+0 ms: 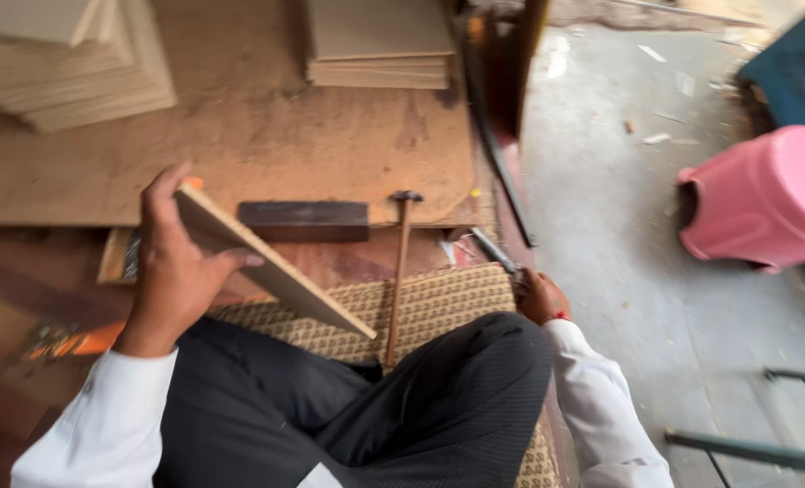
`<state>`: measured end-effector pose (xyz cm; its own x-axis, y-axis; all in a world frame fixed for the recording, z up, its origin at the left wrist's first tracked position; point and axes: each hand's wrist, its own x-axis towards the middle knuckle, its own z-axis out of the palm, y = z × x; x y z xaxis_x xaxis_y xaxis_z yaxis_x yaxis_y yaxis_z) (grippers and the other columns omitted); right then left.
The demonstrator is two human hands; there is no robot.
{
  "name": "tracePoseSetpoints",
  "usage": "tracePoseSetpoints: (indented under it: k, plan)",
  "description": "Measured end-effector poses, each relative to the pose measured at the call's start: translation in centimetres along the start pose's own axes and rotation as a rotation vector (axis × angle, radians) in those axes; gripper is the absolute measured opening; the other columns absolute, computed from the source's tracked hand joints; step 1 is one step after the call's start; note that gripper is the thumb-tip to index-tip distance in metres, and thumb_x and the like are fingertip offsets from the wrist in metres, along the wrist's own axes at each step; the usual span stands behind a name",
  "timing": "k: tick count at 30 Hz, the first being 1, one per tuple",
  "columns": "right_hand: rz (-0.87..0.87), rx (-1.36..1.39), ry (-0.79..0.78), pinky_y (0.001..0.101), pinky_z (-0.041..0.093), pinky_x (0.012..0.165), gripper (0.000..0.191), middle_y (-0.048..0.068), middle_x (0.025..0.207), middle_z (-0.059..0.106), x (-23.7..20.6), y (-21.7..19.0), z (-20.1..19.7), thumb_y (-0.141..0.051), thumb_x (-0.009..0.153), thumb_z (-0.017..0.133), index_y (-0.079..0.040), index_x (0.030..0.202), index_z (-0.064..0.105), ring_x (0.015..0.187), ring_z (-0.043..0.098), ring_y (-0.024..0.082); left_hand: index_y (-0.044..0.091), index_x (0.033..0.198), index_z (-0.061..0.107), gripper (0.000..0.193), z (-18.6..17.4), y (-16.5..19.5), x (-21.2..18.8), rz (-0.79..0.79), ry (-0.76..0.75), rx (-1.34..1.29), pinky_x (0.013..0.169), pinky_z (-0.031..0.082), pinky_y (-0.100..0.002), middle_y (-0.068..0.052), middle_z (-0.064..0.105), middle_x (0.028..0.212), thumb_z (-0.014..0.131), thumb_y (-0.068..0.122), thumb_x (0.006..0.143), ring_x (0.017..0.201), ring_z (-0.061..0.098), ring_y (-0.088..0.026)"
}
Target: The person sits on the floor and repeatedly places small metal corner brackets onto the edges of rectangular boards. They use a hammer to drive nails into the brackets, securing them to the boards. After completing each board, they move it to a stack and pick up a new one.
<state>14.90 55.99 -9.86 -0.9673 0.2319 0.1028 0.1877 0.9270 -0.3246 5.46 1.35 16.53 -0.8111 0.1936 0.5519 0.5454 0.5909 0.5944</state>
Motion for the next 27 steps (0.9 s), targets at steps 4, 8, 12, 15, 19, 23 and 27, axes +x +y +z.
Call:
tracePoseSetpoints:
  k: [4, 8, 12, 15, 19, 23, 27]
  plan:
    - [0.238, -0.154, -0.148, 0.0513, 0.054, 0.083, 0.040, 0.019, 0.099, 0.075, 0.0, -0.3, 0.0, -0.037, 0.087, 0.072, -0.020, 0.122, 0.066, 0.096, 0.071, 0.039, 0.004, 0.140, 0.042, 0.103, -1.3, -1.4, 0.2, -0.077, -0.041, 0.028, 0.100, 0.049, -0.043, -0.020, 0.054, 0.132, 0.101, 0.010, 0.056, 0.123, 0.057, -0.035]
    - [0.331, -0.316, -0.250, 0.0458, 0.058, 0.083, 0.045, 0.016, 0.099, 0.076, -0.2, 0.5, -3.0, -0.045, 0.076, 0.083, -0.016, 0.110, 0.074, 0.097, 0.072, 0.036, 0.005, 0.133, 0.042, 0.097, -1.8, -3.1, 0.0, -0.066, -0.026, -0.035, 0.098, 0.049, -0.042, -0.016, 0.058, 0.126, 0.100, 0.012, 0.056, 0.119, 0.059, -0.032]
    - [0.525, -0.178, -0.333, 0.0415, 0.060, 0.078, 0.046, 0.014, 0.097, 0.080, -1.2, 0.4, -6.6, -0.042, 0.084, 0.086, -0.016, 0.120, 0.076, 0.084, 0.076, 0.029, 0.006, 0.129, 0.043, 0.092, -2.3, -4.6, -0.2, -0.146, -0.020, -0.048, 0.094, 0.050, -0.041, -0.014, 0.059, 0.116, 0.100, 0.016, 0.058, 0.110, 0.059, -0.030]
    - [0.543, 0.447, -0.143, 0.0397, 0.050, 0.061, 0.050, 0.007, 0.089, 0.079, -2.0, -0.3, -9.8, -0.036, 0.081, 0.080, -0.009, 0.122, 0.070, 0.070, 0.074, 0.019, 0.006, 0.124, 0.044, 0.088, -2.9, -4.8, -0.1, -0.092, -0.036, -0.049, 0.094, 0.049, -0.043, -0.014, 0.058, 0.116, 0.101, 0.019, 0.060, 0.111, 0.058, -0.030]
    - [0.312, 1.673, -0.126, 0.0234, 0.043, 0.054, 0.049, -0.010, 0.061, 0.049, -2.0, -4.1, -13.3, -0.043, 0.096, 0.074, -0.009, 0.131, 0.066, 0.051, 0.044, 0.003, 0.009, 0.111, 0.045, 0.074, -3.7, -3.5, 0.4, -0.045, -0.089, -0.048, 0.093, 0.048, -0.044, -0.012, 0.058, 0.107, 0.101, 0.022, 0.064, 0.106, 0.057, -0.029]
    - [0.096, 2.160, -0.458, 0.0242, 0.029, 0.042, 0.051, -0.008, 0.060, 0.042, -2.3, -12.4, -13.7, -0.042, 0.101, 0.072, 0.003, 0.125, 0.065, 0.046, 0.034, 0.005, 0.007, 0.112, 0.045, 0.071, -4.6, -2.3, 2.3, -0.033, -0.144, -0.028, 0.085, 0.047, -0.044, -0.012, 0.057, 0.105, 0.097, 0.026, 0.068, 0.104, 0.053, -0.030]
    - [0.060, 1.295, -0.140, 0.0247, 0.027, 0.038, 0.041, -0.006, 0.057, 0.048, -3.4, -21.3, -12.4, -0.031, 0.085, 0.077, -0.002, 0.112, 0.068, 0.043, 0.037, 0.006, 0.007, 0.113, 0.047, 0.064, -5.6, -3.4, 7.1, 0.141, -0.117, 0.102, 0.088, 0.046, -0.046, -0.015, 0.058, 0.107, 0.096, 0.030, 0.078, 0.104, 0.050, -0.035]
